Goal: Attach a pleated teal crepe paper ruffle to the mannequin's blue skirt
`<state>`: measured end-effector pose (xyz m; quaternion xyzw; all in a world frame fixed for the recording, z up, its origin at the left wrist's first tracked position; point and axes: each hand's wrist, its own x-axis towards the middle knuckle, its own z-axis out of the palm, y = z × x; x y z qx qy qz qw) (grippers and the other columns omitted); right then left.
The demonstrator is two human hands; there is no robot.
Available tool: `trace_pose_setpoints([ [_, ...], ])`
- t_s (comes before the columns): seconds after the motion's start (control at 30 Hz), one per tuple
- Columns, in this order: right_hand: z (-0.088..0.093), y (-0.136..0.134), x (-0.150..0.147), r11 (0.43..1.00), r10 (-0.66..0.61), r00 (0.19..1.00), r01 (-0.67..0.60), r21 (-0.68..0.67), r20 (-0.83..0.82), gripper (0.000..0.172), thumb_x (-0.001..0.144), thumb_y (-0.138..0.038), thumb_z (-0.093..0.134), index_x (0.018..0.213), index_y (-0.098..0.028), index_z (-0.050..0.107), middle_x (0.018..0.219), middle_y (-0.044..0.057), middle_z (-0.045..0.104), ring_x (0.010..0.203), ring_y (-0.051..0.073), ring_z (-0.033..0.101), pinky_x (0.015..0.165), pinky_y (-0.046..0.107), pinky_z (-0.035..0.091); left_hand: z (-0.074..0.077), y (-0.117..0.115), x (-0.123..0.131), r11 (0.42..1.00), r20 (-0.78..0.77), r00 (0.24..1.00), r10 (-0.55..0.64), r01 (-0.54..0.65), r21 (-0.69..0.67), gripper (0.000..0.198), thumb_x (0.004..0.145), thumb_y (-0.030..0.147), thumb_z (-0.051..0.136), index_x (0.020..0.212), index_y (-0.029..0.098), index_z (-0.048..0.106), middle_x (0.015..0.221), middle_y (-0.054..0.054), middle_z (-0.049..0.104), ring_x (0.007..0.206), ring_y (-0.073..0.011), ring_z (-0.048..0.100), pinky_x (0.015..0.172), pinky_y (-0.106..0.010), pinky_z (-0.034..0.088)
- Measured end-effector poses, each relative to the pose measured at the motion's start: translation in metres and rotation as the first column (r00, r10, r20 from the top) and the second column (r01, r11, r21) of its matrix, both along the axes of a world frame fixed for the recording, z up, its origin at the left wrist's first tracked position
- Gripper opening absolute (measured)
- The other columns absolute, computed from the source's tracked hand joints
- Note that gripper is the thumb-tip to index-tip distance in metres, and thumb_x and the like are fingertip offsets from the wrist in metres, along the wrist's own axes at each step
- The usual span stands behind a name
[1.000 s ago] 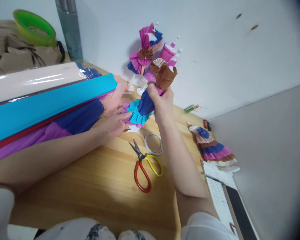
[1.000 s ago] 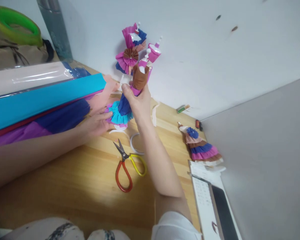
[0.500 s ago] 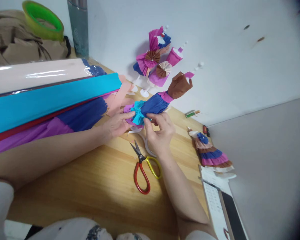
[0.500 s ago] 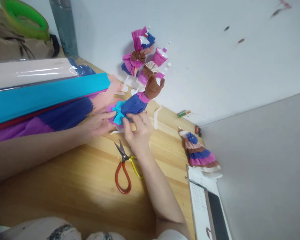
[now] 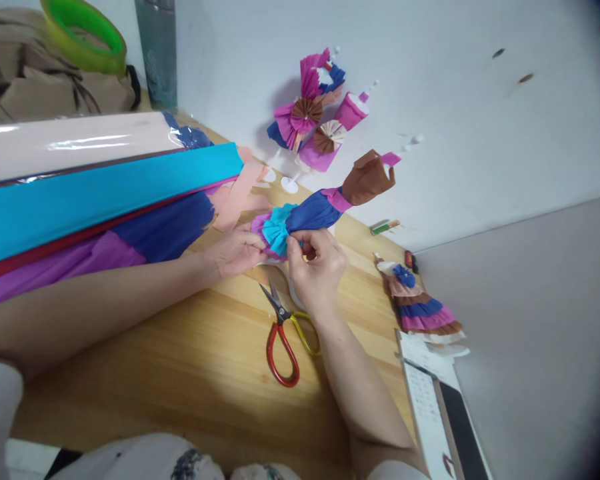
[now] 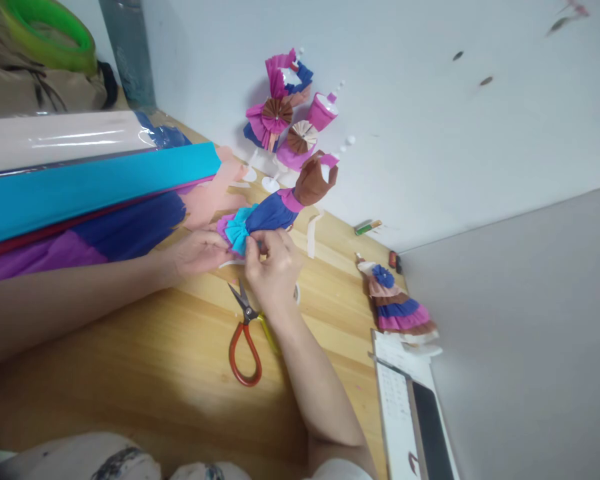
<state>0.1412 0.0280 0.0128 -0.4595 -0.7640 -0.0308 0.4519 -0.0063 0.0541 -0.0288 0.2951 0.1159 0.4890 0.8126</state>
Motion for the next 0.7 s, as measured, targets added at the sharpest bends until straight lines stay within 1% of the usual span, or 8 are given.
trace_pose_setpoints([
  [0.07, 0.0016, -0.0005, -0.0007, 1.000, 0.002, 1.000, -0.002, 0.000, -0.001, 0.017, 0.087, -0.019, 0.060, 0.070, -0.020, 0.063, 0.062, -0.002, 0.055, 0.056, 0.014, 0.049, 0.056, 0.029, 0.041, -0.0025, -0.0007, -0.0001, 1.000, -0.022, 1.000, 0.007, -0.006, 0.013, 0.032, 0.062, 0.006, 0.066, 0.090, 0.021, 0.070, 0.095, -0.004, 0.077, 0.107, -0.0260, 0.069, 0.092, -0.040, 0.055],
  [0.2, 0.0034, -0.0016, -0.0015, 1.000, -0.010, 1.000, 0.010, -0.020, -0.025, 0.017, 0.088, -0.019, 0.060, 0.071, -0.020, 0.062, 0.063, -0.002, 0.057, 0.055, 0.013, 0.048, 0.054, 0.028, 0.041, -0.0069, 0.0001, -0.0001, 0.999, -0.020, 0.999, 0.038, -0.038, 0.011, 0.037, 0.065, 0.004, 0.067, 0.099, 0.018, 0.069, 0.100, -0.006, 0.076, 0.106, -0.0232, 0.070, 0.091, -0.036, 0.055],
  [0.3, 0.0025, -0.0014, -0.0016, 0.999, -0.026, 0.999, 0.024, -0.040, -0.048, 0.016, 0.088, -0.019, 0.060, 0.072, -0.019, 0.063, 0.064, -0.003, 0.056, 0.054, 0.012, 0.047, 0.054, 0.027, 0.040, -0.0078, 0.0014, 0.0009, 0.999, -0.010, 0.999, 0.045, -0.045, 0.006, 0.037, 0.066, 0.002, 0.068, 0.099, 0.017, 0.068, 0.102, -0.006, 0.075, 0.103, -0.0213, 0.070, 0.089, -0.033, 0.056],
  [0.43, 0.0001, 0.0004, -0.0022, 0.998, -0.050, 0.999, 0.049, 0.028, 0.010, 0.017, 0.088, -0.018, 0.060, 0.071, -0.019, 0.062, 0.062, -0.003, 0.053, 0.056, 0.013, 0.048, 0.056, 0.027, 0.040, -0.0068, 0.0019, 0.0007, 1.000, 0.006, 1.000, 0.023, -0.024, 0.012, 0.039, 0.063, 0.000, 0.067, 0.098, 0.017, 0.069, 0.102, -0.005, 0.076, 0.101, -0.0210, 0.070, 0.089, -0.033, 0.056],
  [0.5, -0.0004, 0.0011, -0.0029, 0.996, -0.065, 0.997, 0.063, 0.060, 0.031, 0.017, 0.087, -0.018, 0.060, 0.070, -0.019, 0.062, 0.061, -0.003, 0.051, 0.057, 0.013, 0.048, 0.057, 0.028, 0.039, -0.0071, 0.0017, -0.0010, 1.000, 0.023, 1.000, -0.006, 0.005, 0.024, 0.043, 0.061, -0.001, 0.065, 0.099, 0.018, 0.069, 0.103, -0.005, 0.076, 0.102, -0.0220, 0.070, 0.090, -0.034, 0.055],
  [0.57, -0.0004, 0.0010, -0.0036, 0.995, -0.073, 0.997, 0.071, 0.072, 0.029, 0.017, 0.087, -0.018, 0.060, 0.070, -0.020, 0.062, 0.061, -0.003, 0.050, 0.056, 0.013, 0.048, 0.056, 0.028, 0.039, -0.0080, 0.0015, -0.0034, 0.999, 0.052, 0.998, -0.040, 0.039, 0.030, 0.044, 0.062, 0.000, 0.065, 0.102, 0.018, 0.069, 0.104, -0.006, 0.076, 0.102, -0.0226, 0.070, 0.090, -0.035, 0.055],
  [0.63, 0.0003, 0.0000, -0.0039, 0.995, -0.067, 0.997, 0.065, 0.080, 0.024, 0.017, 0.087, -0.018, 0.060, 0.070, -0.020, 0.062, 0.060, -0.003, 0.050, 0.056, 0.013, 0.049, 0.055, 0.027, 0.040, -0.0087, 0.0014, -0.0054, 0.998, 0.080, 0.995, -0.061, 0.060, 0.014, 0.038, 0.070, 0.007, 0.068, 0.106, 0.018, 0.069, 0.104, -0.008, 0.076, 0.100, -0.0231, 0.070, 0.089, -0.036, 0.055],
  [0.7, 0.0011, -0.0017, -0.0035, 0.995, -0.048, 0.999, 0.046, 0.086, 0.023, 0.017, 0.087, -0.017, 0.060, 0.070, -0.020, 0.062, 0.061, -0.003, 0.052, 0.057, 0.013, 0.050, 0.055, 0.027, 0.041, -0.0081, 0.0017, -0.0064, 0.997, 0.099, 0.993, -0.070, 0.072, -0.018, 0.030, 0.082, 0.023, 0.070, 0.112, 0.017, 0.068, 0.104, -0.010, 0.075, 0.102, -0.0249, 0.070, 0.088, -0.038, 0.055],
])
